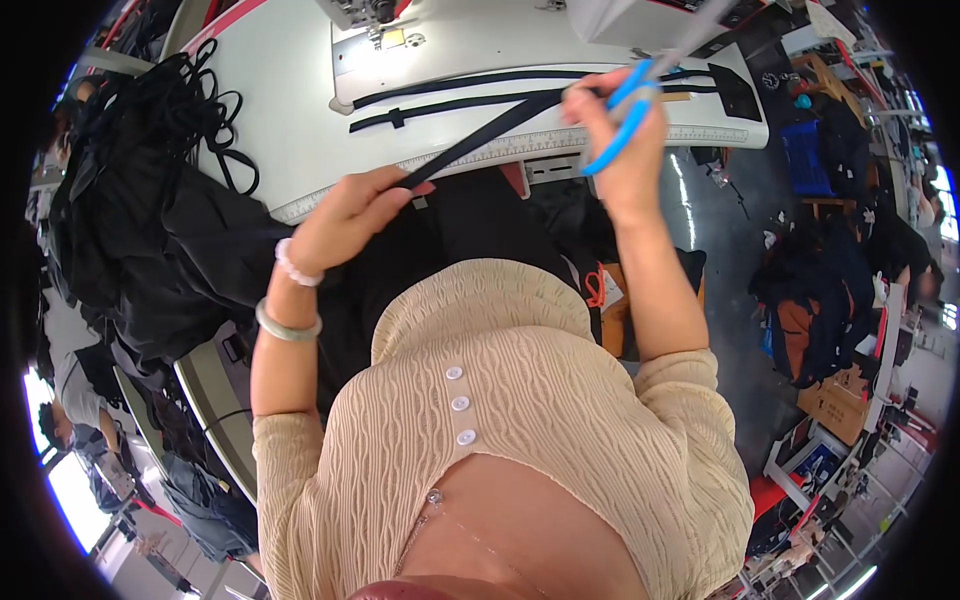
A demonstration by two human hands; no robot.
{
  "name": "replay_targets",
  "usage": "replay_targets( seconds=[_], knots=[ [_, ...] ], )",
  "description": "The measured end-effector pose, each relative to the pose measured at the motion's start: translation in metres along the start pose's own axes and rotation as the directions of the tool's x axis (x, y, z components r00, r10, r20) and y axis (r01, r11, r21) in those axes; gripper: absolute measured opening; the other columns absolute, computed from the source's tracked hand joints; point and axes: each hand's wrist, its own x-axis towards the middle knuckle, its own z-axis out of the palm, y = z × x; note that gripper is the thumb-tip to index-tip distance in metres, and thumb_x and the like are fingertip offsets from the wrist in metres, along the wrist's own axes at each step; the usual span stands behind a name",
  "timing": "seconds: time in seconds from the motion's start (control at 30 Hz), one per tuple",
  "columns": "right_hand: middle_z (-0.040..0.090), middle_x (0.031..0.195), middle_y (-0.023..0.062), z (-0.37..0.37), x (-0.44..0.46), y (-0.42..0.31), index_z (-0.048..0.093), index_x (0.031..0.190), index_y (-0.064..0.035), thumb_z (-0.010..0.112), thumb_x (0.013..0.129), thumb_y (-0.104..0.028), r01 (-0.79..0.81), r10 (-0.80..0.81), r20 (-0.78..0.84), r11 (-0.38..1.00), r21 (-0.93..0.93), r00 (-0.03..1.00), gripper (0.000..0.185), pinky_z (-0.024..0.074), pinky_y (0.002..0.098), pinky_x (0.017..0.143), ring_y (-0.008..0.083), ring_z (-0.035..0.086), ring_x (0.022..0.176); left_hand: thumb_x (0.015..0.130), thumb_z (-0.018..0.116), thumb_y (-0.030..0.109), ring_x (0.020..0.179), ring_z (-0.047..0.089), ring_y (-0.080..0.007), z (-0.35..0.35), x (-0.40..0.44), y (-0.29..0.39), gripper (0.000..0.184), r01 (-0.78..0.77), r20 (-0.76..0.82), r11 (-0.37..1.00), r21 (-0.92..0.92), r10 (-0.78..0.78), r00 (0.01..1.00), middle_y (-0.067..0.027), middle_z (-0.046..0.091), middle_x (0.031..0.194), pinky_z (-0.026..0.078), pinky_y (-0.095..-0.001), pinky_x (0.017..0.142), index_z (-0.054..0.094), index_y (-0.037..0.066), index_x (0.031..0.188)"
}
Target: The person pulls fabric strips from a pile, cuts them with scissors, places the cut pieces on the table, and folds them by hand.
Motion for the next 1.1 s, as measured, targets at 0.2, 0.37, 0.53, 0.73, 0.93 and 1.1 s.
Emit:
replay_targets(
  seconds=[0.2,0.37,0.53,0.73,0.93,1.1],
  knots=[
    [0.061,0.08,0.0162,-0.111,0.059,0.002,0.044,0.098,0.0008,0.067,0.076,0.005,0.105,-0.096,-0.295,0.994,0.013,0.951,0.033,0.0505,0.0319,0.066,0.0227,0.063,0.068,0.093,0.05,0.017,0.055,0.039,-0.0082,-0.056,-0.015,0.003,0.023,0.215,0.094,0.976,-0.024,-0.212,0.973,-0.0023,0.045,0.062,0.035,-0.0247,0.051,0.063,-0.001,0.1],
    [0.06,0.082,0.0186,-0.189,0.09,0.012,0.042,0.1,0.0025,0.068,0.074,0.008,0.116,-0.126,-0.46,0.992,-0.048,0.879,0.037,0.055,0.0338,0.067,0.0253,0.065,0.07,0.092,0.049,0.018,0.054,0.038,-0.0061,-0.094,-0.027,-0.011,0.024,0.252,0.046,0.963,0.095,-0.258,0.965,0.0009,0.044,0.059,0.034,-0.0222,0.05,0.064,0.0,0.097],
    [0.059,0.085,0.0207,-0.238,0.115,0.028,0.041,0.1,0.006,0.067,0.073,0.011,0.161,-0.189,-0.503,0.982,-0.1,0.843,0.039,0.0579,0.0348,0.065,0.0265,0.065,0.068,0.093,0.05,0.019,0.059,0.039,-0.0066,-0.124,-0.036,-0.019,0.022,0.287,0.003,0.942,0.177,-0.292,0.957,0.0024,0.042,0.062,0.034,-0.0232,0.054,0.06,0.0,0.086],
    [0.058,0.087,0.0205,-0.27,0.143,0.027,0.041,0.102,0.0083,0.067,0.072,0.013,0.14,-0.194,-0.548,0.98,-0.14,0.814,0.04,0.059,0.0349,0.064,0.0266,0.065,0.068,0.094,0.051,0.025,0.062,0.045,-0.0074,-0.169,-0.052,-0.043,0.025,0.367,-0.105,0.882,0.297,-0.351,0.93,0.0005,0.05,0.07,0.038,-0.0217,0.057,0.057,0.001,0.092],
    [0.059,0.082,0.0193,-0.275,0.168,0.01,0.041,0.1,0.0077,0.068,0.071,0.013,0.203,-0.264,-0.524,0.964,-0.173,0.81,0.04,0.0588,0.0338,0.06,0.0266,0.065,0.064,0.094,0.052,0.024,0.067,0.049,-0.0079,-0.224,-0.144,0.048,0.042,0.304,-0.473,0.953,-0.01,-0.272,0.838,-0.0014,0.053,0.083,0.04,-0.021,0.059,0.047,0.0,0.128],
    [0.059,0.082,0.0202,-0.273,0.175,0.027,0.043,0.1,0.0107,0.068,0.071,0.012,0.161,-0.237,-0.475,0.967,-0.195,0.847,0.038,0.0586,0.0343,0.058,0.0274,0.066,0.066,0.092,0.053,0.022,0.059,0.041,-0.0075,-0.204,-0.126,0.059,0.042,0.317,-0.499,0.948,0.03,-0.261,0.827,-0.001,0.048,0.073,0.036,-0.021,0.056,0.048,-0.001,0.127]
  ],
)
